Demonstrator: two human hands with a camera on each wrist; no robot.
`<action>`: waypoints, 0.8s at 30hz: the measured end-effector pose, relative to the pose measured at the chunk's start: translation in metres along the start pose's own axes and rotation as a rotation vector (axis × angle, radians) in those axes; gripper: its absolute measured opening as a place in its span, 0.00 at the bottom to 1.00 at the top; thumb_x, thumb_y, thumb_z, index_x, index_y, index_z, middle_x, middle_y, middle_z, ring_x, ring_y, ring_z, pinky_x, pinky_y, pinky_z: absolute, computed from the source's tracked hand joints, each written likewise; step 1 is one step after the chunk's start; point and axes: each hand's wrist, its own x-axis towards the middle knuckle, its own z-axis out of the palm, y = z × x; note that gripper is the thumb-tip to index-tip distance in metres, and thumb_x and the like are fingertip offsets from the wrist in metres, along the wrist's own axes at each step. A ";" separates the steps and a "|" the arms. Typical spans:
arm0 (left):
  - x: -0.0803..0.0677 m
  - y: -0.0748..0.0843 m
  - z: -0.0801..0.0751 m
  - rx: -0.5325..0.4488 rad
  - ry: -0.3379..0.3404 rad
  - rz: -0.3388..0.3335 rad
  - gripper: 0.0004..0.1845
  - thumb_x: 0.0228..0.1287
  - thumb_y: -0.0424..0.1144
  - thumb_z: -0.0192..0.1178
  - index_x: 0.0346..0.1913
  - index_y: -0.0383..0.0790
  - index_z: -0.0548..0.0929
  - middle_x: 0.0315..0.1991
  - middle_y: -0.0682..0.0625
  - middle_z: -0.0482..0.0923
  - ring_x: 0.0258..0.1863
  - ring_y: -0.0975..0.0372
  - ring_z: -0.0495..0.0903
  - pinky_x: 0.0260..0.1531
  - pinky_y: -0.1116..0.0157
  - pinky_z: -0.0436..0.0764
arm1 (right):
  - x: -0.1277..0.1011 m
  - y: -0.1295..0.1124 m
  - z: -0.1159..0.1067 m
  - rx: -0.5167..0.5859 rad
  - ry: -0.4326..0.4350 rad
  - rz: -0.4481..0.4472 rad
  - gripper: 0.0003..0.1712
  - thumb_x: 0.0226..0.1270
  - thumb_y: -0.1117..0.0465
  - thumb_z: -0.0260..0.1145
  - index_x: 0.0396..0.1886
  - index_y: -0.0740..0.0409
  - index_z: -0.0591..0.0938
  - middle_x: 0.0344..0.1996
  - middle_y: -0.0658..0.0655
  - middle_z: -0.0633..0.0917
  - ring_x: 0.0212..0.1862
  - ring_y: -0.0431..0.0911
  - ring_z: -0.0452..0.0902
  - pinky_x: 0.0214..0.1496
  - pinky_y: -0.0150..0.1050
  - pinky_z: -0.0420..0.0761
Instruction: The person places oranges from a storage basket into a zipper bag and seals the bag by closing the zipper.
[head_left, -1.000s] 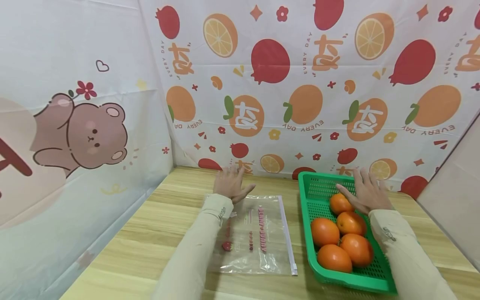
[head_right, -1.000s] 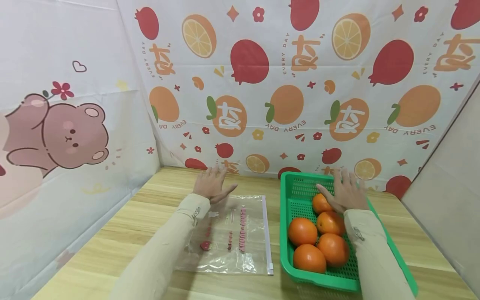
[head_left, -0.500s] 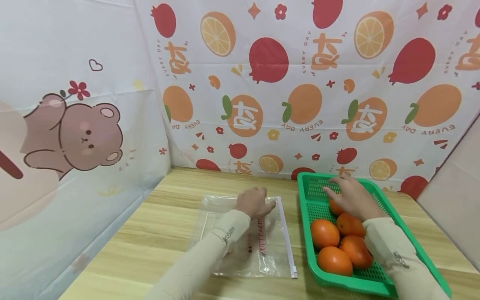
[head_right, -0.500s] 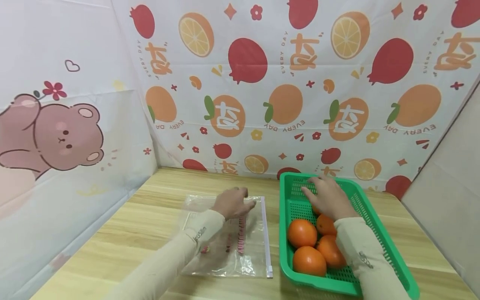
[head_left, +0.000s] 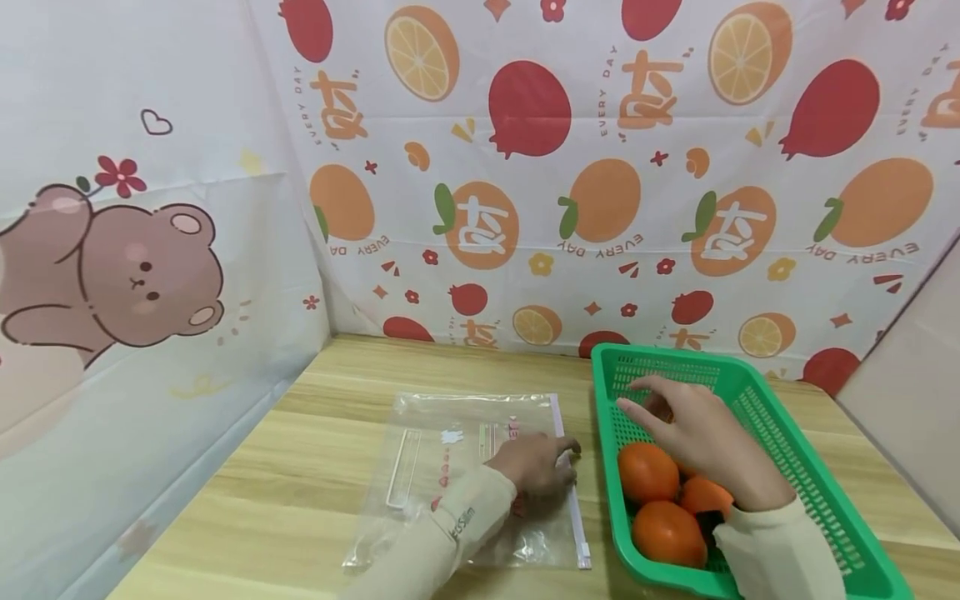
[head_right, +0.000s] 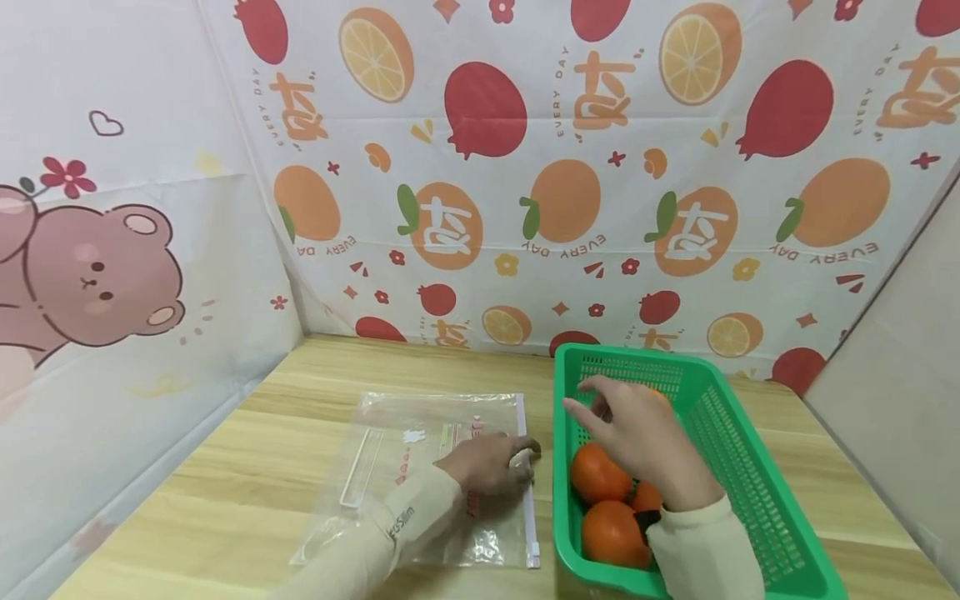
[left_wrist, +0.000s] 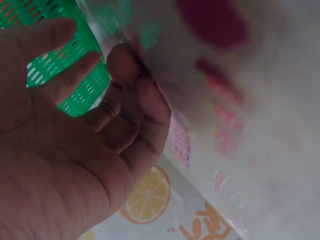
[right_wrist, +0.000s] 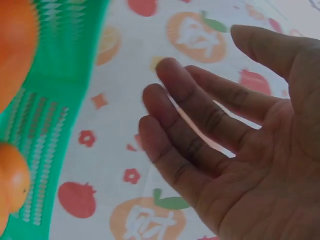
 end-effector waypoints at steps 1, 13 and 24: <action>0.000 -0.001 0.001 0.008 0.005 0.009 0.18 0.68 0.51 0.62 0.60 0.59 0.80 0.50 0.48 0.83 0.49 0.54 0.82 0.41 0.53 0.82 | -0.001 -0.003 0.000 0.005 0.003 -0.002 0.23 0.75 0.45 0.62 0.54 0.58 0.84 0.31 0.45 0.86 0.33 0.38 0.79 0.41 0.44 0.81; 0.006 -0.004 0.003 -0.045 0.046 0.041 0.08 0.67 0.50 0.65 0.41 0.51 0.81 0.34 0.53 0.82 0.35 0.60 0.81 0.33 0.60 0.80 | -0.004 -0.015 0.006 0.055 0.017 0.004 0.25 0.75 0.44 0.62 0.58 0.57 0.83 0.33 0.42 0.85 0.40 0.40 0.80 0.43 0.48 0.82; 0.008 -0.020 -0.021 -0.270 0.196 0.049 0.12 0.55 0.35 0.73 0.20 0.47 0.80 0.18 0.60 0.75 0.19 0.69 0.71 0.25 0.69 0.74 | -0.004 -0.020 0.006 0.037 0.031 0.003 0.26 0.74 0.43 0.63 0.60 0.56 0.83 0.34 0.42 0.85 0.41 0.40 0.79 0.43 0.46 0.81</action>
